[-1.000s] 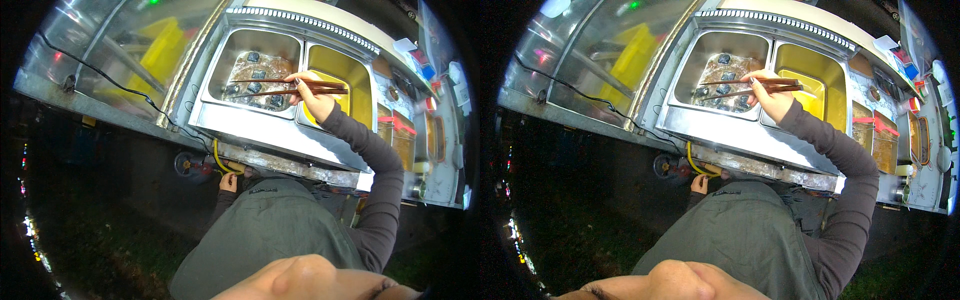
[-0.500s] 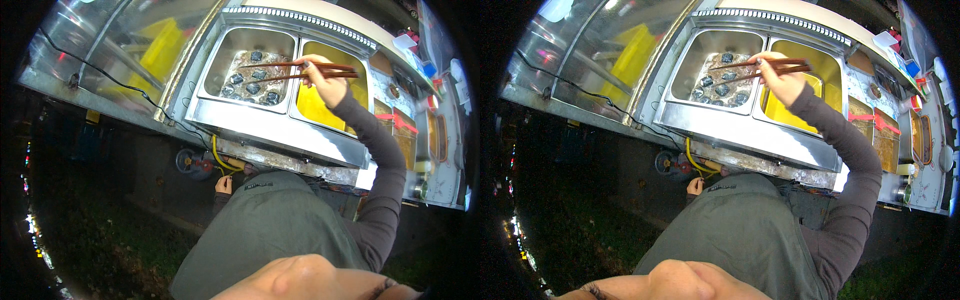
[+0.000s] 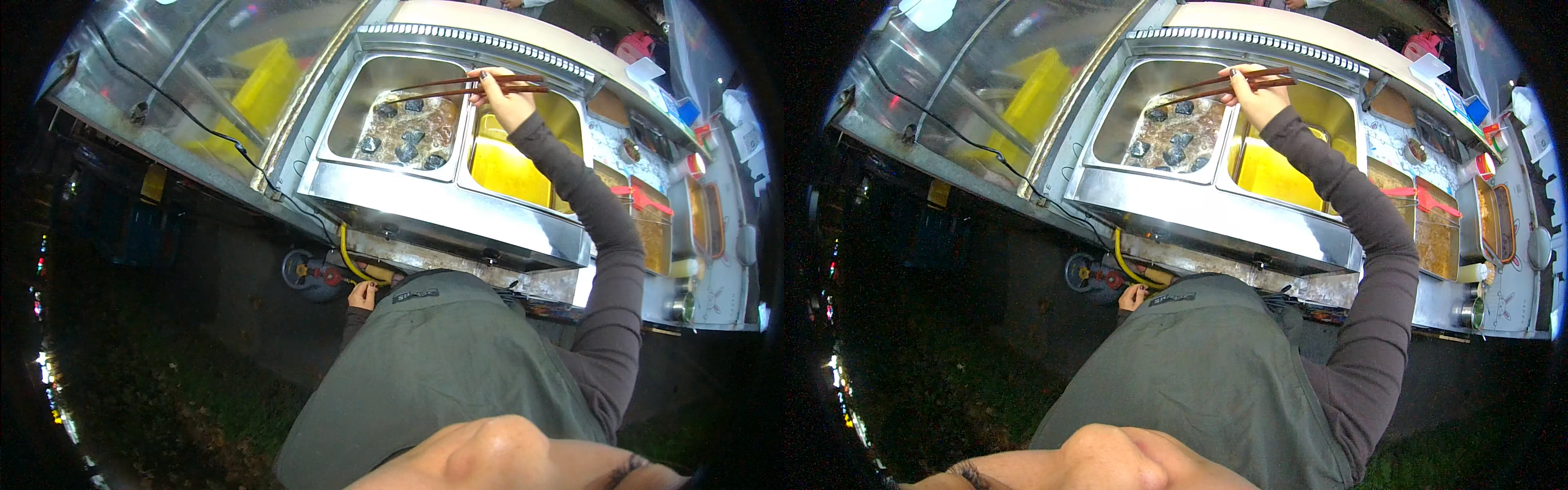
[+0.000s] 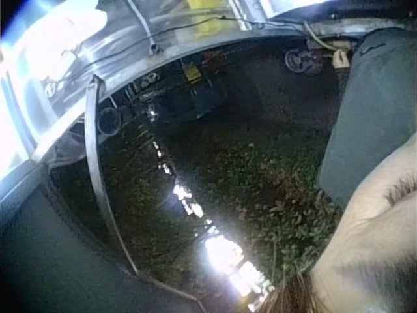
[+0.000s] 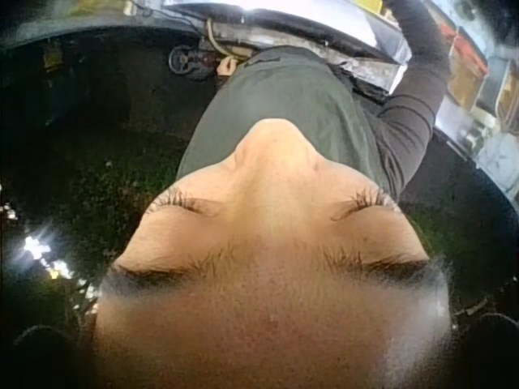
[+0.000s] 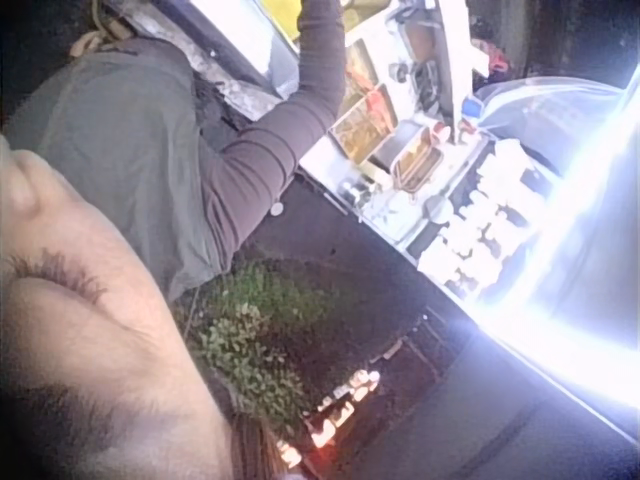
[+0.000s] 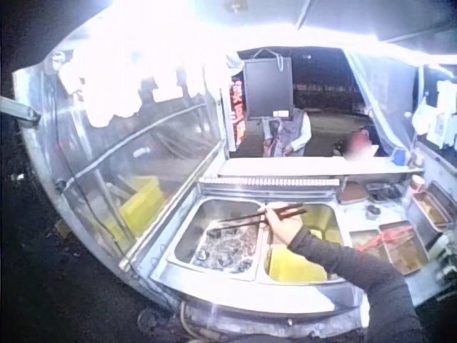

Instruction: The person uses chopsticks to turn dark food items in a hot oil pan, then uses a strainer to lift them out and place them into a paper cup. They add sauce from a squeeze bottle and hand the cup to a customer.

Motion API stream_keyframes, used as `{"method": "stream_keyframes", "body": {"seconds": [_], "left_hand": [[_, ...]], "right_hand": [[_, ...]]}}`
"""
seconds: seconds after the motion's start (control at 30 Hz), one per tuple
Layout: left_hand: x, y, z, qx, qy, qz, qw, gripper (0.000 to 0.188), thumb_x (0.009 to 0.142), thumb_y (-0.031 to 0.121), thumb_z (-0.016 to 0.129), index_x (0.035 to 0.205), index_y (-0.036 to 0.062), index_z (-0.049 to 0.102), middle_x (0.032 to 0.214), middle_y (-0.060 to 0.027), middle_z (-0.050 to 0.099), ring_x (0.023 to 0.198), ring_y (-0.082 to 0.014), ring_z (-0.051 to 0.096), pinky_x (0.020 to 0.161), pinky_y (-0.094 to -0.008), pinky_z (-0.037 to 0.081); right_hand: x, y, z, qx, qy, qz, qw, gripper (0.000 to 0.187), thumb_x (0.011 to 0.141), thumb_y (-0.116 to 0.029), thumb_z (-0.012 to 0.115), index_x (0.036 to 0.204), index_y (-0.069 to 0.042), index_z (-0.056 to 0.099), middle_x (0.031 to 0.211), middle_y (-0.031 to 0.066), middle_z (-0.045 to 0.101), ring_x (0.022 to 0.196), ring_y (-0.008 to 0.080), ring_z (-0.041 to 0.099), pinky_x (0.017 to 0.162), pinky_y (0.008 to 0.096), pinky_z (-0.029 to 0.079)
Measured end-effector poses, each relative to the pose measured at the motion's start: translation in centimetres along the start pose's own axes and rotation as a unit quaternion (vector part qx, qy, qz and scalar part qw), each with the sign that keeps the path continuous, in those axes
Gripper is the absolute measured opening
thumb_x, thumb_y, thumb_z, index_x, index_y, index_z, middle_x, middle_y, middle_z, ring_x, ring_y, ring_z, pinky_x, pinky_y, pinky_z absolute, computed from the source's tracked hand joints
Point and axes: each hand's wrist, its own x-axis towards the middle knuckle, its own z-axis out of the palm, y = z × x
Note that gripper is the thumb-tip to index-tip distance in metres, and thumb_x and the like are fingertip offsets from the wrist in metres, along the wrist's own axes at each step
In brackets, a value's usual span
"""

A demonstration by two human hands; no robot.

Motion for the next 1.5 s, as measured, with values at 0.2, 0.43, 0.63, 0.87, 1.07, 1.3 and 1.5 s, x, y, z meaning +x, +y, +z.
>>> {"method": "stream_keyframes", "body": {"seconds": [0.2,0.43,0.63,0.87,1.07,1.3,1.5], "left_hand": [[-0.6,-0.5,-1.1,0.022,-0.006,-0.002,1.000,0.020,0.086,0.019,0.052,0.088,0.0020,0.061,0.075,-0.0103,0.061,0.070,-0.0235,0.060,0.062,-0.0320,0.047],[-0.7,-0.1,-0.8,0.028,-0.006,0.014,1.000,0.021,0.087,0.020,0.050,0.087,0.0023,0.061,0.074,-0.0098,0.061,0.069,-0.0236,0.060,0.062,-0.0318,0.046],[-0.7,-0.1,-1.1,0.017,-0.011,0.000,1.000,0.019,0.086,0.017,0.050,0.086,0.0018,0.061,0.075,-0.0106,0.060,0.069,-0.0240,0.060,0.062,-0.0314,0.046],[-2.7,-0.3,-0.7,0.024,-0.071,-0.027,0.997,0.017,0.086,0.016,0.052,0.086,0.0023,0.062,0.078,-0.0110,0.061,0.072,-0.0239,0.060,0.064,-0.0319,0.047],[-4.2,1.0,1.4,0.036,-0.115,-0.059,0.991,0.023,0.089,0.023,0.049,0.089,0.0049,0.064,0.082,-0.0117,0.062,0.073,-0.0254,0.061,0.065,-0.0325,0.047],[-4.5,2.4,3.8,0.023,-0.114,-0.084,0.990,0.019,0.086,0.019,0.053,0.091,0.0046,0.064,0.083,-0.0130,0.061,0.069,-0.0242,0.060,0.061,-0.0319,0.047],[-3.5,2.8,3.9,0.032,-0.126,-0.094,0.987,0.020,0.085,0.020,0.054,0.091,0.0033,0.063,0.083,-0.0142,0.061,0.070,-0.0269,0.060,0.062,-0.0328,0.047]], "right_hand": [[-3.1,-2.0,0.6,0.031,-0.106,0.002,0.994,0.023,0.094,-0.014,0.042,0.104,-0.002,0.058,0.083,0.0059,0.061,0.067,0.0081,0.057,0.058,0.0206,0.050],[-4.1,0.8,4.3,0.055,-0.119,0.034,0.991,0.019,0.093,-0.011,0.043,0.105,-0.001,0.054,0.087,0.0072,0.059,0.068,0.0107,0.058,0.063,0.0232,0.051],[-1.7,-0.2,0.8,0.044,-0.028,-0.005,0.999,0.022,0.092,-0.013,0.045,0.100,0.001,0.061,0.074,0.0077,0.062,0.063,0.0121,0.061,0.057,0.0229,0.053],[-0.5,-7.5,-5.5,-0.026,-0.117,-0.019,0.993,0.026,0.093,-0.019,0.043,0.099,-0.001,0.061,0.075,0.0053,0.060,0.055,0.0066,0.056,0.049,0.0168,0.046],[1.2,-9.2,-5.4,-0.050,-0.134,0.083,0.986,0.027,0.094,-0.023,0.042,0.100,-0.002,0.057,0.078,0.0031,0.055,0.053,0.0053,0.053,0.047,0.0144,0.043],[2.0,-8.2,-2.2,-0.158,-0.250,0.018,0.955,0.020,0.091,-0.013,0.040,0.094,0.000,0.054,0.079,0.0039,0.058,0.053,0.0065,0.055,0.047,0.0179,0.047],[0.6,-6.9,-3.3,-0.075,-0.212,0.065,0.972,0.016,0.091,-0.010,0.043,0.094,0.001,0.054,0.083,0.0061,0.059,0.059,0.0072,0.056,0.052,0.0188,0.047]]}}
